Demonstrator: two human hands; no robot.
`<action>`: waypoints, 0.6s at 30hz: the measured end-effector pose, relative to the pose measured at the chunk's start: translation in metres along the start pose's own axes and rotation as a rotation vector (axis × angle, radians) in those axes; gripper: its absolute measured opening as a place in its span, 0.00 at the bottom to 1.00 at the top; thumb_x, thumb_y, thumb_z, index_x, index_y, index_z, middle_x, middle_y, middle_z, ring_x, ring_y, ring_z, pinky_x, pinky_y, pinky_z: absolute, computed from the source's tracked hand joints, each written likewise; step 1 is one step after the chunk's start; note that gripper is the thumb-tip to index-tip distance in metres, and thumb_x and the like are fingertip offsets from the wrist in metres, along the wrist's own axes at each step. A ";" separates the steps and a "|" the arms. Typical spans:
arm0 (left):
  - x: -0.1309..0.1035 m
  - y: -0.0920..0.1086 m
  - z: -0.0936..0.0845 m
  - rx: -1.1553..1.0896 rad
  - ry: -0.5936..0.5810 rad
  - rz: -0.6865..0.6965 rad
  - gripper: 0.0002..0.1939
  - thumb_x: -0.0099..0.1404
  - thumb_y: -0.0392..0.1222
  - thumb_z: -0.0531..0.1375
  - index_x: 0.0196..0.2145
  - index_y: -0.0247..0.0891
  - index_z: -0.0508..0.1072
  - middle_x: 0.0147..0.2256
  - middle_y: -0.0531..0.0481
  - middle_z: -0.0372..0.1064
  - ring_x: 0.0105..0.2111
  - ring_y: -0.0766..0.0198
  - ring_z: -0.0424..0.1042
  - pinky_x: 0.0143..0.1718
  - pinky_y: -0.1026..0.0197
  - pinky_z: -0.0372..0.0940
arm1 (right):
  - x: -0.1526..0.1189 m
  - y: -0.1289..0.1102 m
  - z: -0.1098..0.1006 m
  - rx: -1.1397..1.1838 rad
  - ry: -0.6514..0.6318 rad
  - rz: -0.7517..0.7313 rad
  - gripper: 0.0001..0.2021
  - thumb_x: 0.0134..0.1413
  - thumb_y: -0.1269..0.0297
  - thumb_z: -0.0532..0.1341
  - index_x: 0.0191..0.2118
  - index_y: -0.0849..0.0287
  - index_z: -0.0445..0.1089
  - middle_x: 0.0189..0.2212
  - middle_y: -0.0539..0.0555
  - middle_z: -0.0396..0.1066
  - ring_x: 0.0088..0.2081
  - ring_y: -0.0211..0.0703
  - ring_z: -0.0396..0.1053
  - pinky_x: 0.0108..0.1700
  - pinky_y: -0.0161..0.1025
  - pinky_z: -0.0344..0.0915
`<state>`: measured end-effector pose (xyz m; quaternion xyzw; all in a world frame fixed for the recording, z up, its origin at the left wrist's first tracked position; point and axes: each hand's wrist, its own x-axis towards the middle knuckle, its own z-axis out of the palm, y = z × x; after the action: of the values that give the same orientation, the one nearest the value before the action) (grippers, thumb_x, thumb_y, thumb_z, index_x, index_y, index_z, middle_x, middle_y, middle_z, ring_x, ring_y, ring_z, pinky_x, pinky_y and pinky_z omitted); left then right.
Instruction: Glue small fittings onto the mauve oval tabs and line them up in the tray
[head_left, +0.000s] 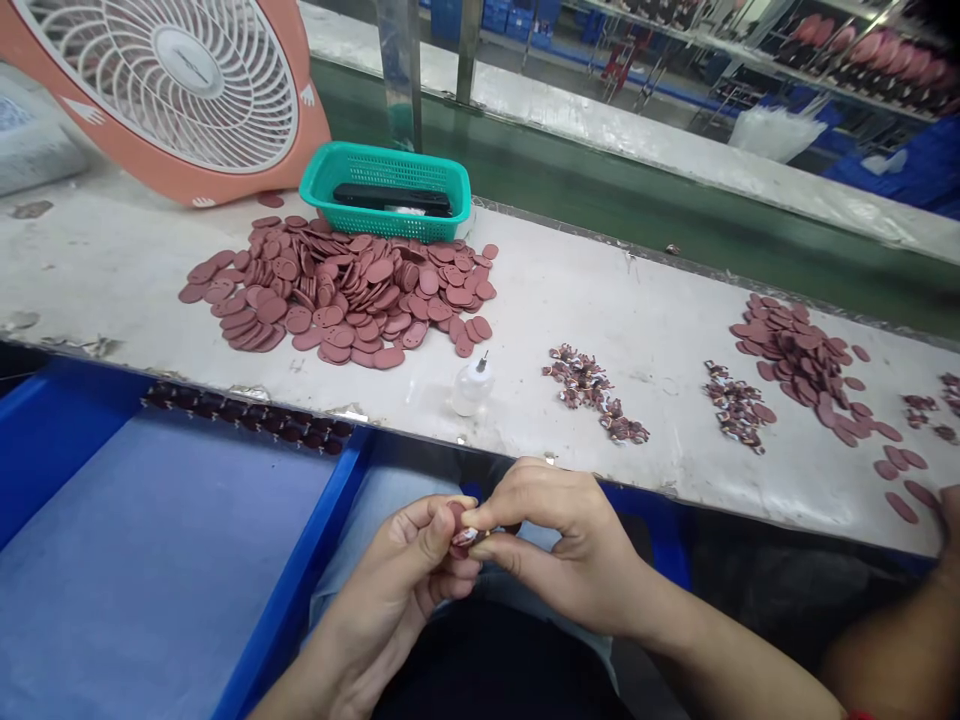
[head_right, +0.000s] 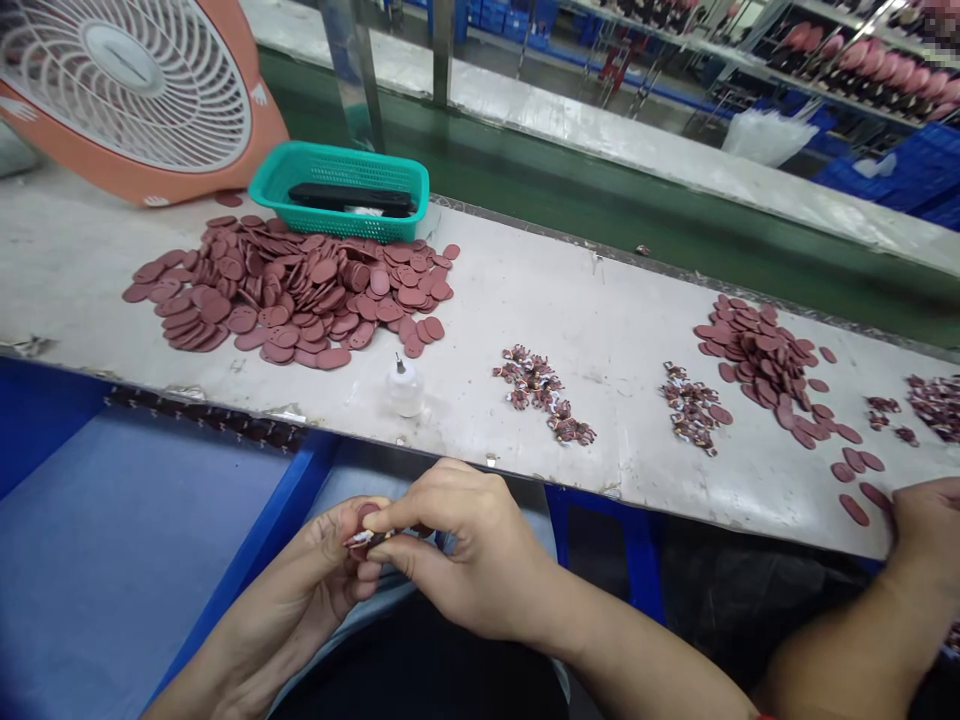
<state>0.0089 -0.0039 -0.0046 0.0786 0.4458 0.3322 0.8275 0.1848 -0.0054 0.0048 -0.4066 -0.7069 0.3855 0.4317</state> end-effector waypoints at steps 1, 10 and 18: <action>-0.001 0.000 0.000 0.000 0.004 0.001 0.18 0.43 0.47 0.77 0.29 0.35 0.82 0.21 0.55 0.73 0.19 0.72 0.72 0.22 0.72 0.69 | 0.000 0.000 0.001 0.000 0.002 -0.001 0.07 0.56 0.75 0.68 0.40 0.59 0.78 0.30 0.52 0.78 0.31 0.39 0.72 0.38 0.37 0.68; 0.003 -0.002 -0.009 0.006 -0.021 -0.013 0.16 0.45 0.47 0.77 0.29 0.36 0.81 0.21 0.56 0.73 0.20 0.73 0.72 0.23 0.71 0.72 | 0.000 0.002 0.005 -0.021 -0.022 -0.001 0.05 0.58 0.72 0.67 0.40 0.58 0.77 0.30 0.52 0.77 0.31 0.38 0.72 0.37 0.36 0.68; 0.004 0.000 -0.020 -0.034 -0.164 -0.030 0.18 0.47 0.51 0.76 0.32 0.37 0.82 0.24 0.54 0.72 0.21 0.73 0.70 0.22 0.72 0.70 | -0.003 -0.001 0.003 -0.002 0.020 -0.018 0.20 0.55 0.64 0.70 0.54 0.57 0.72 0.38 0.55 0.75 0.36 0.40 0.70 0.36 0.37 0.70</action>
<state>-0.0052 -0.0045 -0.0193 0.0847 0.3721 0.3195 0.8674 0.1827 -0.0087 0.0035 -0.4043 -0.7065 0.3769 0.4420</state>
